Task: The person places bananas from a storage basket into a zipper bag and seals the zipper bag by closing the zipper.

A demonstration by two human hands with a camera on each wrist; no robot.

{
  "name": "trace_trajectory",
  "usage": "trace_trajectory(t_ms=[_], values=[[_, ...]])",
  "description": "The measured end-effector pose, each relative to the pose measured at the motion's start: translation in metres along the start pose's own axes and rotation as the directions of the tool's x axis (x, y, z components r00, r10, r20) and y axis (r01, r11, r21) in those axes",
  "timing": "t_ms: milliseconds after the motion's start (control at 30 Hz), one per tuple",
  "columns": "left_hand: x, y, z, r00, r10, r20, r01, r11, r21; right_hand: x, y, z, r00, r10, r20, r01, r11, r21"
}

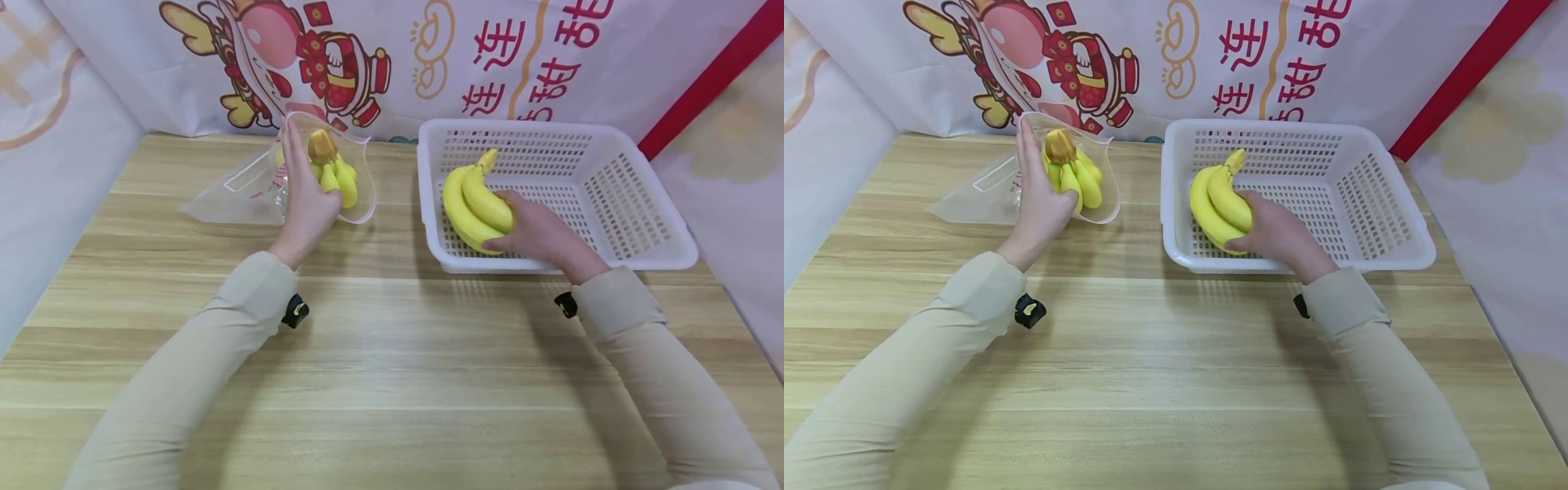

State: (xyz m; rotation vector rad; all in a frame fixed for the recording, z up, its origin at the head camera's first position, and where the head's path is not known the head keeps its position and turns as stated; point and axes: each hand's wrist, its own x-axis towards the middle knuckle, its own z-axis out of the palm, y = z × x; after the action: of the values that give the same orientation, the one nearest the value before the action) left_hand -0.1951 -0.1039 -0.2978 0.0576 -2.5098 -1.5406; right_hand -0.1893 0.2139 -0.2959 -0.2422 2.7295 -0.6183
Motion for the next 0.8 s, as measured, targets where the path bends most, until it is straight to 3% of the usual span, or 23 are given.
trace_trajectory(t_ms=[800], values=[[-0.0003,0.0002,0.0034,1.000,-0.005,0.012,0.005,1.000,0.004,-0.0018,-0.0014,-0.0018,0.999,0.010,-0.034,-0.011,1.000,-0.029]])
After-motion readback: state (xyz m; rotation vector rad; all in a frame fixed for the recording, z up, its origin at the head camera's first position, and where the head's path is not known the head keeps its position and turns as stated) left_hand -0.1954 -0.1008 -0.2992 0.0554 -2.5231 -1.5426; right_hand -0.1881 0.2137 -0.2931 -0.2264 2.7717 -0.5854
